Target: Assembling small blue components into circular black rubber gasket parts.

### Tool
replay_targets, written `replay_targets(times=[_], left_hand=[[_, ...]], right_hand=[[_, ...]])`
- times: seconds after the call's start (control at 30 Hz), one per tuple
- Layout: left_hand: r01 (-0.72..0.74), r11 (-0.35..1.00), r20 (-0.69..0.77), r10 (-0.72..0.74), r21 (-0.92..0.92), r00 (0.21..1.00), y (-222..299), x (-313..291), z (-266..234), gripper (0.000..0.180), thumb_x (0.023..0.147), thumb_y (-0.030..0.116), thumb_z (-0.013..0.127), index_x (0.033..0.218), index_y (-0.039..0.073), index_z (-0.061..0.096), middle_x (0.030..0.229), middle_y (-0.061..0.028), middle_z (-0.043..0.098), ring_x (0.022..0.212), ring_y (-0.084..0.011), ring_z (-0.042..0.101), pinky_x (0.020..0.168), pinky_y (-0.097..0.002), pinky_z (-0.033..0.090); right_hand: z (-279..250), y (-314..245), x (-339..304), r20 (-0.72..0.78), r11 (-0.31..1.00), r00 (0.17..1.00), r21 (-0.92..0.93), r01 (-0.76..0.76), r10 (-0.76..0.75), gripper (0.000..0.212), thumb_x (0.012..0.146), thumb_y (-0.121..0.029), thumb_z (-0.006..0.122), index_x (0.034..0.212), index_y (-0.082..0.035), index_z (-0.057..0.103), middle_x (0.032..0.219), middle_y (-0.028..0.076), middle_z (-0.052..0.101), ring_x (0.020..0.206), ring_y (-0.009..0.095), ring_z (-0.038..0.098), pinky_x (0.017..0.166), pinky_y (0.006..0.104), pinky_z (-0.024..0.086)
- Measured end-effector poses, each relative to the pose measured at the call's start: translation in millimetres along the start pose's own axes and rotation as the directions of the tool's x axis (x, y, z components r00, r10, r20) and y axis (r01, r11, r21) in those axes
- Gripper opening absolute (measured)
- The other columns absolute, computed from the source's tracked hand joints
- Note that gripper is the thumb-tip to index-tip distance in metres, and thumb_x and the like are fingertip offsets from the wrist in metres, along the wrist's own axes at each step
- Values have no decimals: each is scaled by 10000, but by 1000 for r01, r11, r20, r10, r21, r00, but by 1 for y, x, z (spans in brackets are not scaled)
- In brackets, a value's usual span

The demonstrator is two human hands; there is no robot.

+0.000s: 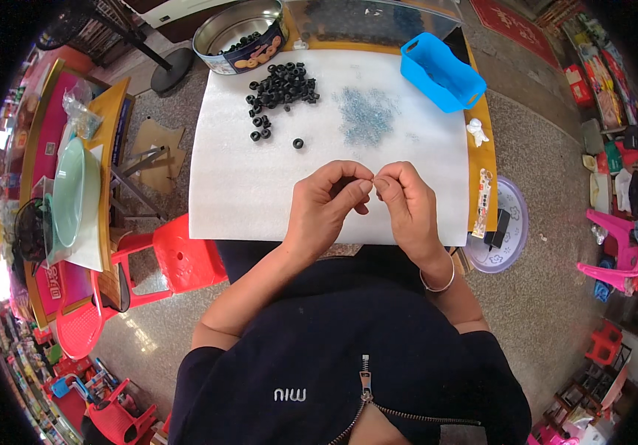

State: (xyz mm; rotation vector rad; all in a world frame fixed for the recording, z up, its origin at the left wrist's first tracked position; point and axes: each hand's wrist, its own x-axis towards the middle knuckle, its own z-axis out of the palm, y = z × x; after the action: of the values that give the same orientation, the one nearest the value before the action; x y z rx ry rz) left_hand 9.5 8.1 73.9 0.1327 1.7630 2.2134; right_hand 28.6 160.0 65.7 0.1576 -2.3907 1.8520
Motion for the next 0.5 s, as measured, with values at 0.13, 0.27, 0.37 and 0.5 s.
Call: replay_targets(times=[0.13,0.27,0.37,0.5], left_hand=[[85,993,28,-83,-78,996,-1,2,-3,125,887,61,597,972,-31,609,797,-55,615,690,-107,584,635,-243,511],[164,963,0,-168,-214,986,-2,5,-3,149,877,62,604,993,-32,604,795,-63,616,692,-121,595,645,-251,515],[157,966,-3,-161,-206,987,-5,5,-5,143,876,60,604,984,-34,609,800,-63,617,694,-119,596,647,-250,518],[165,968,-10,-170,-188,985,-5,5,-4,139,879,74,609,971,-30,614,789,-62,619,686,-118,599,644,-244,514]], right_hand=[[1,1,-2,-29,1000,1000,23,6,-6,114,938,-109,519,941,-1,555,800,82,600,730,124,558,651,263,456],[3,3,-4,-49,998,999,56,19,-17,90,923,-73,532,965,-1,563,833,79,613,778,132,583,696,261,467],[2,3,-3,-46,998,999,64,22,-19,86,912,-53,539,973,1,567,843,77,616,788,133,587,712,262,470],[1,8,-2,-22,995,997,50,82,-80,86,908,-48,534,966,3,572,839,76,615,797,132,590,719,263,472]])
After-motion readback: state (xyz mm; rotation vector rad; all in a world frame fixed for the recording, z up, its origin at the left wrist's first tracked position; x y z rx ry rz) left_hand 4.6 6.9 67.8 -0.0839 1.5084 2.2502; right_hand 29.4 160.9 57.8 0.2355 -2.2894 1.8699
